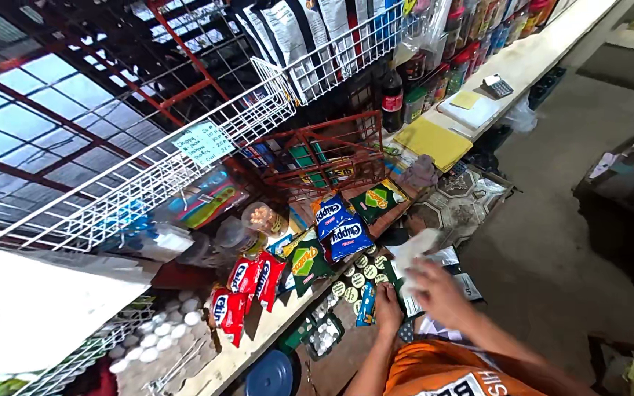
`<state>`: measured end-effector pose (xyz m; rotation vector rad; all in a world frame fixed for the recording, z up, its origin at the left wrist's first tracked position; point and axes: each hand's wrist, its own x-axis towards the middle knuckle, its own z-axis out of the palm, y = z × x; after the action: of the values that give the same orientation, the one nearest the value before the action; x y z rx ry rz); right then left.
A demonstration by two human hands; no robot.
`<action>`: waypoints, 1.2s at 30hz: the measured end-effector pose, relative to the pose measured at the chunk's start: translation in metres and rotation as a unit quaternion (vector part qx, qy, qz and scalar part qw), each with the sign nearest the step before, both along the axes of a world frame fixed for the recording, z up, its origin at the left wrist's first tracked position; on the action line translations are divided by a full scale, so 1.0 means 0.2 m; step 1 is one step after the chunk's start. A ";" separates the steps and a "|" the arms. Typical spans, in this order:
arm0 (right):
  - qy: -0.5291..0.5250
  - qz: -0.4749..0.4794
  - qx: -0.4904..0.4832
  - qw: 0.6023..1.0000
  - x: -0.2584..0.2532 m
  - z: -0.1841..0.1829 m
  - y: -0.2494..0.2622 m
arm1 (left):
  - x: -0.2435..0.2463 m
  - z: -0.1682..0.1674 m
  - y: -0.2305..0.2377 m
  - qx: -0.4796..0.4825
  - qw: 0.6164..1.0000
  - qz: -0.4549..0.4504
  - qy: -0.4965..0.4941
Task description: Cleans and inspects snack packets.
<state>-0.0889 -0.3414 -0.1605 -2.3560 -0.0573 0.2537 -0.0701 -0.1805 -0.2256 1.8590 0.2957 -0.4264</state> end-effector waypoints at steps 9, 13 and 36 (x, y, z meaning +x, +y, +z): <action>-0.024 -0.097 -0.064 0.993 0.03 -0.32 -0.20 | 0.01 -0.04 0.02 0.008 1.000 0.024 0.016; 0.069 -0.211 0.021 0.975 0.03 -0.38 -0.47 | 0.04 0.00 0.02 -0.003 0.999 0.011 0.032; 0.094 -0.451 0.222 0.860 0.02 -0.60 -0.72 | 0.85 0.39 0.20 -0.059 0.988 0.019 -0.142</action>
<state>-0.0841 -0.4859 -0.2802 -1.6616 0.9589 -0.0061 0.0996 -0.1401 -0.1481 1.7676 0.1094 -0.1460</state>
